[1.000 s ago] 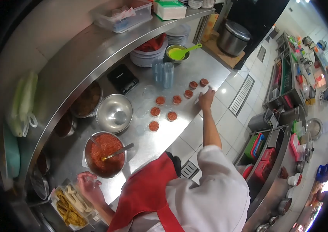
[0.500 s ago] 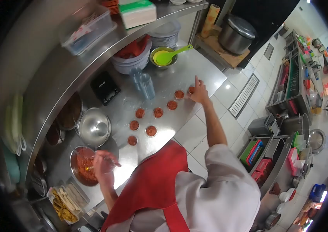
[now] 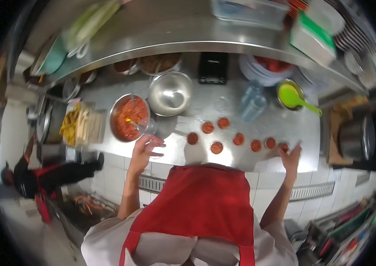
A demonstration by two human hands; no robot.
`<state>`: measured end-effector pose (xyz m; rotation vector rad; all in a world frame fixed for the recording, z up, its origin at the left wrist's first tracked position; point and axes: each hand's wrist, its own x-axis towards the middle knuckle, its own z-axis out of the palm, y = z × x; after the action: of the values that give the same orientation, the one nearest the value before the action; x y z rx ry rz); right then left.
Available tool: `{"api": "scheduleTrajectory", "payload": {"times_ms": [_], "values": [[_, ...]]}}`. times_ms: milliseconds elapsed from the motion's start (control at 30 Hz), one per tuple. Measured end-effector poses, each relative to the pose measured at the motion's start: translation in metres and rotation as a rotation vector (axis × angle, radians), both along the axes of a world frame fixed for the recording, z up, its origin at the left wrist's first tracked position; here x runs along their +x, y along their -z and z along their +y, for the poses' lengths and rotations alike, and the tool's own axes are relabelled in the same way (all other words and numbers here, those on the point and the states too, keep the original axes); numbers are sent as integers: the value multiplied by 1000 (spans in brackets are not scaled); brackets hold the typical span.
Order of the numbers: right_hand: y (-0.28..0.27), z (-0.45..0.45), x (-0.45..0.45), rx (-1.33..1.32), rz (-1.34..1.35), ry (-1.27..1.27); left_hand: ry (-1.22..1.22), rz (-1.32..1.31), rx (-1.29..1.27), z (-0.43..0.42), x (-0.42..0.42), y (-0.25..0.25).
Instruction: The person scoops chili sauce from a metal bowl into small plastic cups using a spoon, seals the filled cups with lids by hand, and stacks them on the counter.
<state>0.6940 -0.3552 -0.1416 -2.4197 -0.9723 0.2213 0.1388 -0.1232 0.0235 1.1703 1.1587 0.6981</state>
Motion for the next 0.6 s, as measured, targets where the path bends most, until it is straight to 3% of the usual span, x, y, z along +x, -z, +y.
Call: {"api": "scheduleTrajectory", "payload": {"times_ms": [67,133,200,300,333,367,433,533,600], "values": [[-37,15,-19,96,-202,87,-220,-94,-71,-8,-23,-15],[-91,71,-81,288,-28,84,-552,-209,54,-11,-48,-8],[-127,138,-176,496,230,-289,-762,-255,56,-17,-74,-1],[-163,218,-320,424,377,-1063,-935,-373,48,-27,-90,12],[-163,236,-366,456,215,-1153,-972,-363,41,-28,-91,18],[-160,256,-401,276,212,-1280,-1009,-351,31,-29,-91,25],[-121,302,-466,253,-112,-1390,-1020,-302,82,-33,-91,32],[-123,341,-511,-87,-401,-1454,-1049,-305,126,-30,-95,33],[-129,348,-518,-156,-421,-1501,-1018,-293,135,-26,-112,38]]}}
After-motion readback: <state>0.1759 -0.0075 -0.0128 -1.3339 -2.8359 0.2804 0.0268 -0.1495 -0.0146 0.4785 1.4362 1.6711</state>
